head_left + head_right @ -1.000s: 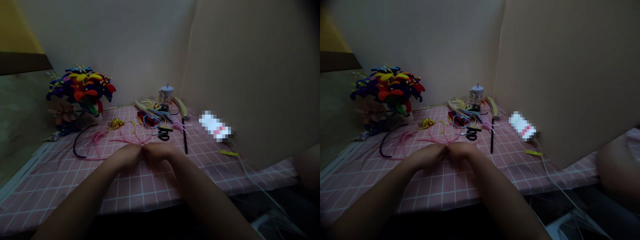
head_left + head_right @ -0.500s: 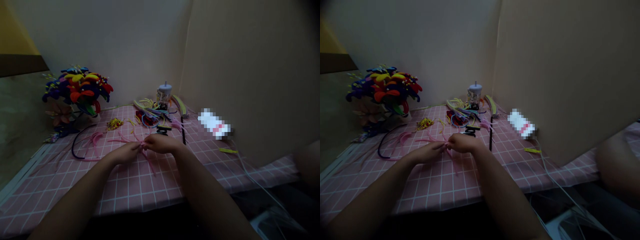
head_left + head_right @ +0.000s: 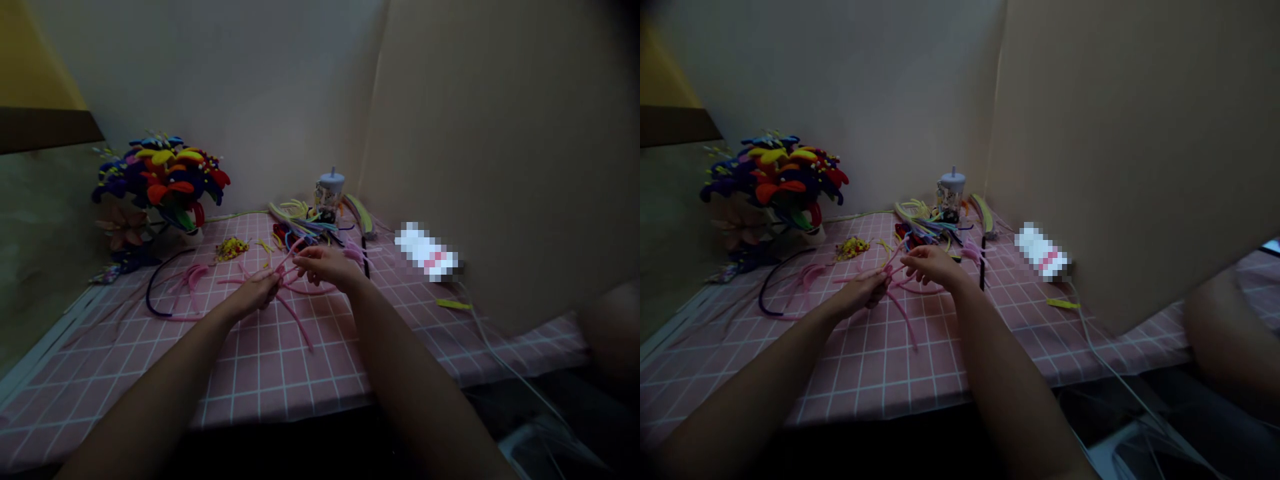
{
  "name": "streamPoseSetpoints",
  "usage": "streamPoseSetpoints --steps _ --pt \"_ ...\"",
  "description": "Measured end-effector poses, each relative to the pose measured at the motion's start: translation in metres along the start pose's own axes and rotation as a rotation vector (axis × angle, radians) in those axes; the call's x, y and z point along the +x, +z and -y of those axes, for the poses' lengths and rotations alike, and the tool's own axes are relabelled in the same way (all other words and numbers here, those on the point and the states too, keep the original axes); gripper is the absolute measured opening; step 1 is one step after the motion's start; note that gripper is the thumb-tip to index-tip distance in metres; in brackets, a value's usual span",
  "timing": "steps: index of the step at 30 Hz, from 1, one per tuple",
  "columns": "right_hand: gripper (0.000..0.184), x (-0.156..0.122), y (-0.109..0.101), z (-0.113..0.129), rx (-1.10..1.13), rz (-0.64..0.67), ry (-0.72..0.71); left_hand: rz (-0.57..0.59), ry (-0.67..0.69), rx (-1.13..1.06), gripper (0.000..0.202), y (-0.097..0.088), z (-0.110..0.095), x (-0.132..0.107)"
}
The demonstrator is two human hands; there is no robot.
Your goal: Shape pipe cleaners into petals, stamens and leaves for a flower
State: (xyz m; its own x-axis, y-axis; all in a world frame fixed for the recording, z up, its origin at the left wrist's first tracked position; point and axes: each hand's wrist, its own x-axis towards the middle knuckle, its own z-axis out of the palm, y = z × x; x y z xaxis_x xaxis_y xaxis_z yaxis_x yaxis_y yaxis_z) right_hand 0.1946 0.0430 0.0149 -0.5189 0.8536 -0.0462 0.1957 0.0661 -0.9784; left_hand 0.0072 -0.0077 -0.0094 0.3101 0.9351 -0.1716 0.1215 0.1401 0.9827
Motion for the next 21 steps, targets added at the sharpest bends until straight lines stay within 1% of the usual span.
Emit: streamPoseSetpoints --steps 2,4,8,12,16,18,21 --pt "0.033 -0.001 0.001 0.000 -0.001 0.041 0.018 -0.010 0.026 0.036 0.027 0.000 0.002 0.002" --pt "0.034 -0.002 0.001 0.001 -0.022 0.074 0.006 -0.016 0.050 0.070 0.030 0.001 0.004 0.003" --pt "0.034 -0.003 -0.001 0.000 -0.075 0.093 -0.014 0.000 0.067 0.119 0.032 0.003 0.002 0.002" --pt "0.029 -0.004 -0.003 0.001 -0.127 0.123 -0.006 0.052 -0.016 0.113 0.031 0.001 -0.001 0.000" --pt "0.025 -0.007 -0.002 0.006 -0.207 0.167 -0.062 0.094 -0.109 0.112 0.031 -0.003 -0.001 -0.001" --pt "0.024 -0.008 0.001 0.008 -0.325 0.117 -0.124 0.076 -0.121 0.099 0.029 -0.005 0.002 0.000" --pt "0.021 -0.008 0.008 0.011 -0.574 -0.049 -0.309 0.046 -0.127 0.099 0.028 -0.008 0.005 0.003"
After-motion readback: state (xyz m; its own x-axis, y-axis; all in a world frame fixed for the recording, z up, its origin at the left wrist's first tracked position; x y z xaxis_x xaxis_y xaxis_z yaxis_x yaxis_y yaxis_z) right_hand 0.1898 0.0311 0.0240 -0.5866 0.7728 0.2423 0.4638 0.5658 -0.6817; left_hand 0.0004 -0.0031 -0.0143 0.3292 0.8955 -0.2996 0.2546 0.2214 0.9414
